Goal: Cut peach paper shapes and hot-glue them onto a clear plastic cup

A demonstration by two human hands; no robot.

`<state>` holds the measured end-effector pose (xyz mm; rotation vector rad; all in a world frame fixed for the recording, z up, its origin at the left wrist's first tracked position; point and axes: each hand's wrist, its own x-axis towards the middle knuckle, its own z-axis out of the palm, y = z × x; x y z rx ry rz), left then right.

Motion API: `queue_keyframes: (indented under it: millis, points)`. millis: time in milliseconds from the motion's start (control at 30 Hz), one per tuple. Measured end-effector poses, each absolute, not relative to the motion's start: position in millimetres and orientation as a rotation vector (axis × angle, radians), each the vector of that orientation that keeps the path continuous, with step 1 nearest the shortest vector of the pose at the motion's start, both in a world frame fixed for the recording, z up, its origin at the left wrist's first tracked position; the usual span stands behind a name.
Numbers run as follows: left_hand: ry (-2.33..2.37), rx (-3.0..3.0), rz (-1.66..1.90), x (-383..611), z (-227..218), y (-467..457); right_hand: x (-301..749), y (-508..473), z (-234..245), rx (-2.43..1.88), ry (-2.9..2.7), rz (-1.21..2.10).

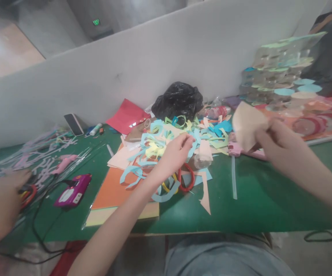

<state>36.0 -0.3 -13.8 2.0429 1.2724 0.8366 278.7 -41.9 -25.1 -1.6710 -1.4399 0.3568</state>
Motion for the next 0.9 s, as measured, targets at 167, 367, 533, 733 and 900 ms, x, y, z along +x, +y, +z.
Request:
queue_keyframes:
  millis: [167,367,533,733,900]
  points:
    - [1.252,2.220,0.482,36.2,-16.8,17.4,295.5,-43.4,-20.7,-1.790,-1.377,0.289]
    - [1.141,2.357,0.308,47.8,-2.8,25.6,299.5,-49.6,-38.7,-1.776,-1.481,0.338]
    - [1.146,2.378,0.170,55.5,11.7,25.6,304.0,-50.7,-47.7,-1.694,-1.532,0.386]
    - [1.159,2.395,0.086,57.2,11.1,27.8,301.7,-53.0,-45.5,-1.693,-1.552,0.377]
    - [1.178,2.359,0.090,55.2,10.0,30.5,300.4,-53.8,-45.3,-1.662,-1.566,0.432]
